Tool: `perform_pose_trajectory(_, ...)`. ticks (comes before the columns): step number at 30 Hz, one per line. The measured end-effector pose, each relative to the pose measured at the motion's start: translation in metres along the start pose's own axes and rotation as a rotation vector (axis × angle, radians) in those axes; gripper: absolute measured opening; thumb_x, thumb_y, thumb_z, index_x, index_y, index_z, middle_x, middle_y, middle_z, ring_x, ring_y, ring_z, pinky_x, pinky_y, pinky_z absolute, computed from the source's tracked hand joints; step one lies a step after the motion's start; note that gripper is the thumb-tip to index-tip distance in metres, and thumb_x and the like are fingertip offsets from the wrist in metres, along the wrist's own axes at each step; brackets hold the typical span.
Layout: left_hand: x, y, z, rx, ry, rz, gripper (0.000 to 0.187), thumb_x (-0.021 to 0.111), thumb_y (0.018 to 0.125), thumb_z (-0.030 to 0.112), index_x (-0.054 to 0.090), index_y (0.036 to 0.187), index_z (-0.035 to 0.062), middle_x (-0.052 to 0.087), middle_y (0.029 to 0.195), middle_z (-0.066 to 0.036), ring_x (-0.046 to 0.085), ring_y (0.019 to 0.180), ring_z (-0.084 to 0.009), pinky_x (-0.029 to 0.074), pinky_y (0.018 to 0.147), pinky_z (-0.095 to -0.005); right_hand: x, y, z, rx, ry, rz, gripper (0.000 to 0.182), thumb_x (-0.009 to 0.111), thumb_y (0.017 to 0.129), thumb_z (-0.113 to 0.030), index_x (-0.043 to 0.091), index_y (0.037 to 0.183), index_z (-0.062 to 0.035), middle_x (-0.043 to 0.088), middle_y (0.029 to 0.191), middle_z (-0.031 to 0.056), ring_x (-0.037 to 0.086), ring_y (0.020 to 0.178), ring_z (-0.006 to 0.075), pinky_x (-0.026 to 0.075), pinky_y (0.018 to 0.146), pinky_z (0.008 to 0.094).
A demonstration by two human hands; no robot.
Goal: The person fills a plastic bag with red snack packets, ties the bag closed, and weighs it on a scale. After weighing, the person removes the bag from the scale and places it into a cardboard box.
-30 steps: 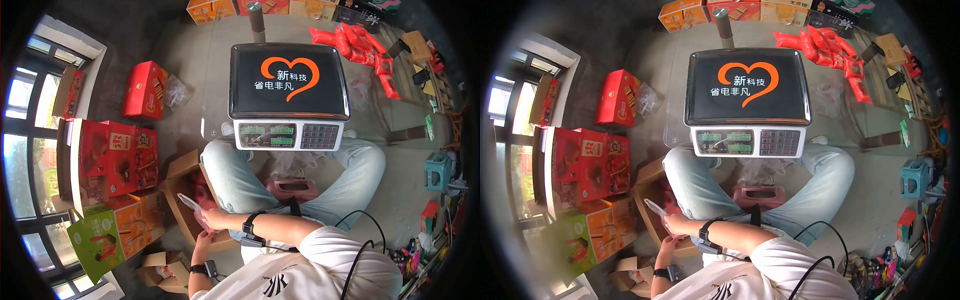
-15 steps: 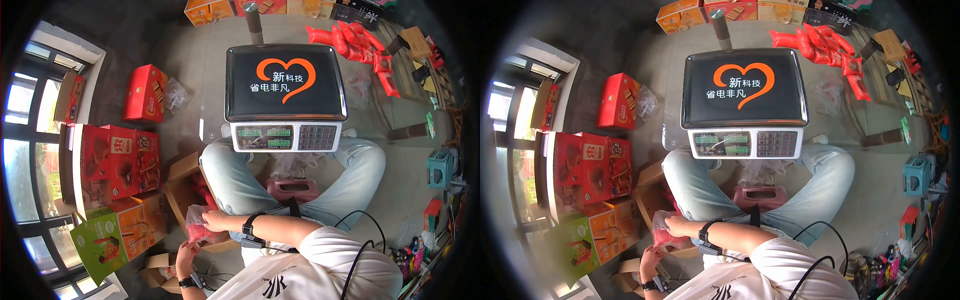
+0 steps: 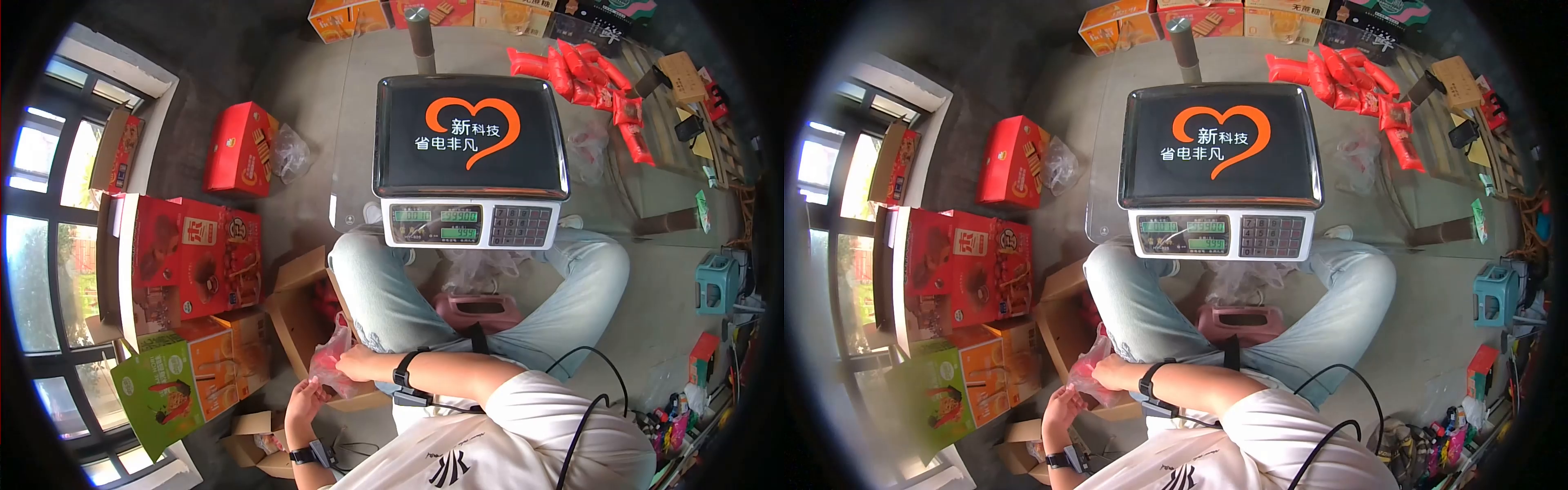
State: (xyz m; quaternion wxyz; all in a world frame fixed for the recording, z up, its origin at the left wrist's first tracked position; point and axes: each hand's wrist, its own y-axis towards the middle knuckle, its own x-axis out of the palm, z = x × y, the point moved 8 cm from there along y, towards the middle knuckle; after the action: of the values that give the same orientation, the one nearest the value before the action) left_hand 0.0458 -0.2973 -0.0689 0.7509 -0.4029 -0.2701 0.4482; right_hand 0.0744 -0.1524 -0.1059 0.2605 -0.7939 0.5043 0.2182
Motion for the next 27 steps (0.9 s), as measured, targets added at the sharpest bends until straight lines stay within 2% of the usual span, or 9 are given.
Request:
perform_pose_trajectory(4,-0.012,0.013,-0.01,0.035,-0.084,-0.018,0.012,0.051,0.099,0.018,0.056,0.093,0.0084,0.057,0.076,-0.002,0.056,0.071,-0.0165,0.05,0.073,-0.038,-0.006,0.003,0.001,0.028,0.095,0.008,0.022,0.053,0.088,-0.023,0.067,0.09,-0.0058,0.069,0.089,0.0175,0.068,0.086,0.0352,0.053,0.074,0.048)
perform_pose_trajectory(7,0.001,0.021,-0.014,0.228,-0.171,-0.047,0.01,0.053,0.098,0.016,0.052,0.103,0.0076,0.062,0.096,-0.007,0.063,0.088,-0.0198,0.052,0.082,-0.0376,-0.01,0.008,0.009,0.073,0.371,0.094,0.027,0.047,0.094,-0.028,0.064,0.096,-0.0075,0.067,0.094,0.0177,0.065,0.09,0.0375,0.05,0.079,0.0494)
perform_pose_trajectory(10,-0.028,0.074,-0.068,0.446,0.689,0.14,0.03,0.066,0.088,0.02,0.051,0.108,0.0037,0.062,0.103,-0.013,0.062,0.099,-0.0286,0.054,0.081,-0.0405,-0.02,0.003,0.006,0.04,0.458,0.102,0.029,0.046,0.095,-0.03,0.064,0.095,-0.0063,0.067,0.092,0.0184,0.065,0.089,0.0385,0.049,0.079,0.0498)
perform_pose_trajectory(11,-0.022,0.073,-0.07,0.446,0.691,0.138,0.03,0.066,0.088,0.02,0.051,0.108,0.0037,0.062,0.103,-0.013,0.062,0.099,-0.0286,0.054,0.081,-0.0405,-0.018,0.003,0.007,0.042,0.459,0.104,0.029,0.046,0.095,-0.03,0.064,0.095,-0.0063,0.067,0.092,0.0184,0.065,0.089,0.0385,0.049,0.079,0.0498)
perform_pose_trajectory(13,0.005,0.073,-0.075,0.499,1.207,0.133,0.032,0.066,0.087,0.025,0.054,0.105,0.0005,0.066,0.102,-0.019,0.064,0.097,-0.035,0.053,0.077,-0.0444,-0.019,0.005,0.009,0.042,0.508,0.141,0.031,0.047,0.095,-0.031,0.063,0.094,-0.0049,0.066,0.091,0.0198,0.065,0.089,0.0387,0.048,0.078,0.0501)
perform_pose_trajectory(16,-0.018,0.089,-0.093,0.249,1.153,0.318,0.03,0.063,0.087,0.026,0.058,0.099,-0.0007,0.067,0.093,-0.022,0.066,0.09,-0.0376,0.051,0.075,-0.0463,-0.019,0.009,0.018,0.097,0.511,0.227,0.03,0.049,0.095,-0.031,0.063,0.093,-0.0037,0.066,0.089,0.0221,0.065,0.087,0.0399,0.049,0.077,0.0505)
perform_pose_trajectory(20,-0.036,0.07,-0.065,0.285,1.156,0.4,0.028,0.057,0.089,0.027,0.059,0.093,-0.0004,0.067,0.082,-0.021,0.067,0.082,-0.038,0.051,0.073,-0.0452,-0.01,0.015,0.029,0.212,0.532,0.235,0.031,0.046,0.096,-0.028,0.063,0.095,-0.0022,0.066,0.09,0.0234,0.065,0.086,0.04,0.049,0.078,0.0504)
perform_pose_trajectory(25,-0.066,0.044,-0.026,0.294,0.773,0.225,0.011,0.056,0.09,0.011,0.057,0.085,0.0006,0.063,0.068,-0.007,0.06,0.061,-0.0146,0.048,0.058,-0.0288,-0.012,0.015,0.029,0.218,0.487,0.256,0.032,0.045,0.097,-0.028,0.062,0.097,-0.0003,0.068,0.085,0.0206,0.067,0.082,0.0375,0.05,0.075,0.0489)
perform_pose_trajectory(27,-0.097,0.047,-0.022,0.33,0.632,0.374,0.008,0.057,0.088,0.008,0.056,0.09,0.0002,0.058,0.066,-0.005,0.056,0.058,-0.0141,0.047,0.056,-0.0277,-0.016,0.014,0.025,0.18,0.623,0.153,0.032,0.044,0.097,-0.028,0.062,0.094,-0.0005,0.068,0.08,0.0182,0.067,0.079,0.035,0.051,0.074,0.047)
